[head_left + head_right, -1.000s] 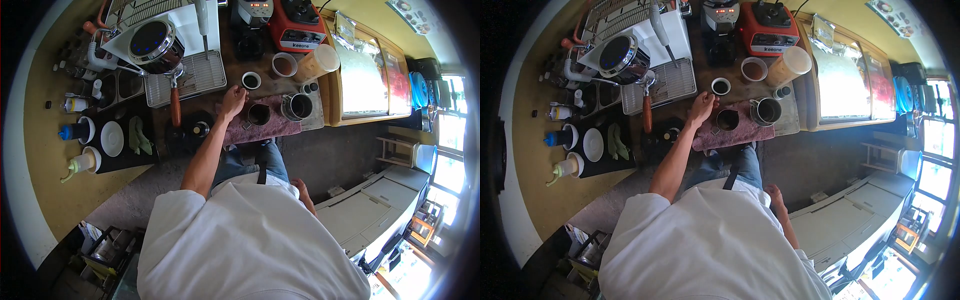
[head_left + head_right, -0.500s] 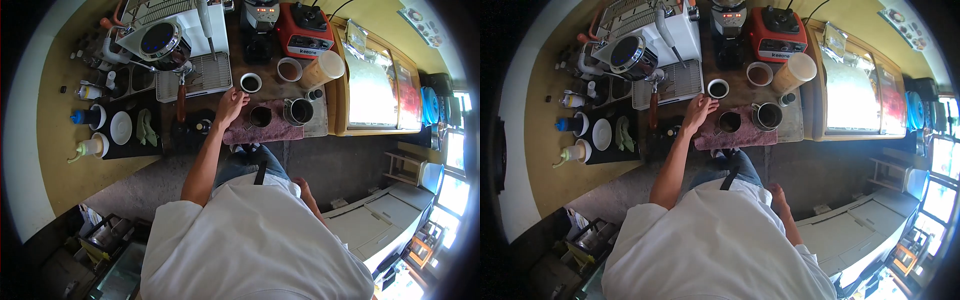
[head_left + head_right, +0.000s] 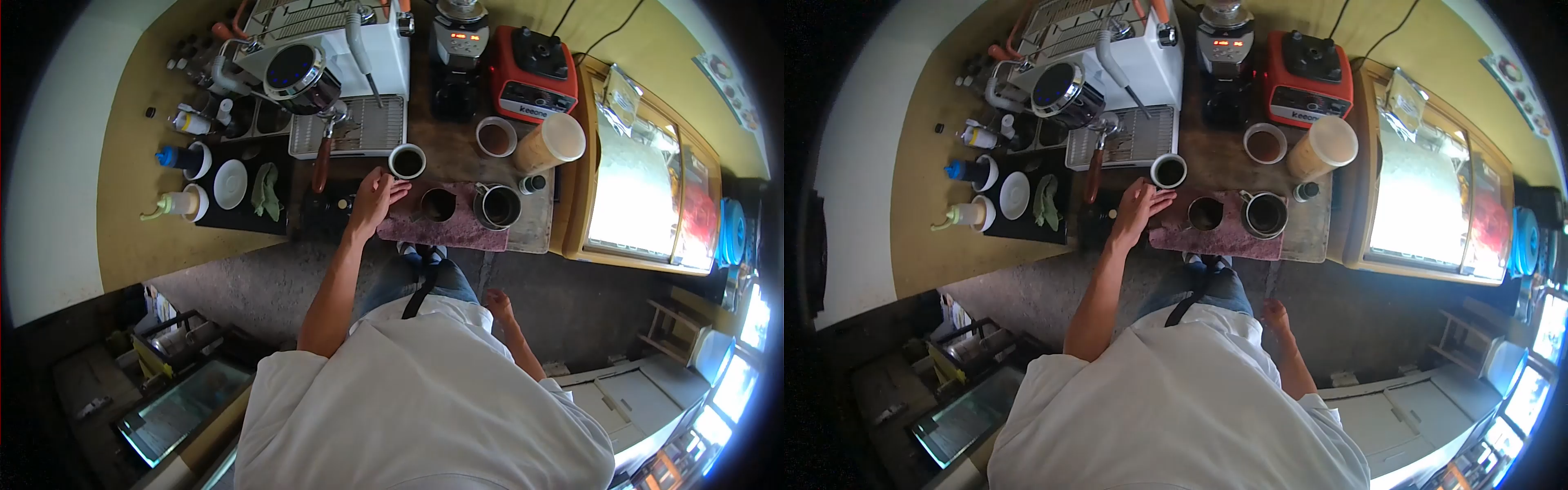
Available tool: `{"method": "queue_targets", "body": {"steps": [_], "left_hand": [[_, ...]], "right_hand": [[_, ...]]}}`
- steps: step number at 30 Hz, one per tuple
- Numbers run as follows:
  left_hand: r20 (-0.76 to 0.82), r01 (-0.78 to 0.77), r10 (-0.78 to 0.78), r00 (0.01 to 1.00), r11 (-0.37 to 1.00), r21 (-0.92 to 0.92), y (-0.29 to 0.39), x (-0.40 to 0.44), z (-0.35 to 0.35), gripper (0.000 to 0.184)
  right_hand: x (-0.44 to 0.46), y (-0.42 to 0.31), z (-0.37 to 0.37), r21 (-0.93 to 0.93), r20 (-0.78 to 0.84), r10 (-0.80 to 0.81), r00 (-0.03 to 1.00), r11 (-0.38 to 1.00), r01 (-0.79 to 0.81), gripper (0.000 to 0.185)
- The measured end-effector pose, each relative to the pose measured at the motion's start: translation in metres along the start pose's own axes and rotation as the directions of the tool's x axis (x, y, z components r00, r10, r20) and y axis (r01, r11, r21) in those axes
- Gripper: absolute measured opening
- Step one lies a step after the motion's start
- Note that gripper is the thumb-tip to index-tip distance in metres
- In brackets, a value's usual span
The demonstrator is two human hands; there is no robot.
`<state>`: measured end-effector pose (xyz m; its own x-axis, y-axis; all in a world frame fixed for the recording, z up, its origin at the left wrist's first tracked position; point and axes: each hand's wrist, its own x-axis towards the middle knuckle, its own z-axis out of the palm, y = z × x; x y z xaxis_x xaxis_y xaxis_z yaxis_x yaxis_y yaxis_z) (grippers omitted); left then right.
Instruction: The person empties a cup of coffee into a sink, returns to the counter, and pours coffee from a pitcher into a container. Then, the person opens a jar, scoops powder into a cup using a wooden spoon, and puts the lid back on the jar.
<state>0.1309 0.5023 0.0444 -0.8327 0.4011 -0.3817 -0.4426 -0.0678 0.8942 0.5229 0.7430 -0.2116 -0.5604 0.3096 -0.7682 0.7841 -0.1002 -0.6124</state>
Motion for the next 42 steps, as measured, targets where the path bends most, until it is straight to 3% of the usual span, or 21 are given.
{"method": "queue_targets", "body": {"steps": [4,10,19,22,28,31,38,42], "left_hand": [[-0.047,-0.028,0.028,0.999,1.000,0.004,0.008,-0.014,-0.002,0.024],[-0.066,-0.063,0.064,0.996,0.998,0.019,0.007,-0.030,-0.016,0.027],[-0.039,-0.059,0.061,0.997,0.998,0.038,0.006,-0.066,-0.069,0.034],[-0.059,-0.058,0.061,0.996,0.997,0.050,0.010,-0.082,-0.094,0.034],[-0.089,-0.072,0.074,0.993,0.997,0.027,-0.004,-0.106,-0.160,0.037],[-0.165,-0.078,0.069,0.984,0.996,-0.048,-0.006,-0.117,-0.185,0.025],[-0.225,-0.107,0.093,0.970,0.993,-0.050,-0.006,-0.142,-0.243,0.026],[-0.244,-0.121,0.103,0.964,0.991,-0.057,-0.011,-0.153,-0.276,0.026]], "right_hand": [[0.009,-0.018,-0.003,-0.067,0.002,0.099,0.995,0.993,-0.099,0.033],[0.031,-0.022,-0.012,-0.130,0.117,0.116,0.986,0.986,-0.100,0.033],[0.039,-0.044,0.030,-0.178,0.018,0.199,0.980,0.965,-0.192,0.031],[0.052,-0.023,0.049,-0.240,0.082,0.010,0.997,0.971,0.010,0.031],[0.016,-0.056,0.094,-0.242,0.144,-0.111,0.983,0.959,0.144,0.032],[0.007,-0.063,0.114,-0.262,0.162,-0.166,0.973,0.943,0.205,0.033],[0.029,-0.035,0.156,-0.338,0.153,-0.134,0.979,0.924,0.179,0.033],[0.011,-0.063,0.195,-0.379,0.140,-0.099,0.985,0.914,0.145,0.035]]}}
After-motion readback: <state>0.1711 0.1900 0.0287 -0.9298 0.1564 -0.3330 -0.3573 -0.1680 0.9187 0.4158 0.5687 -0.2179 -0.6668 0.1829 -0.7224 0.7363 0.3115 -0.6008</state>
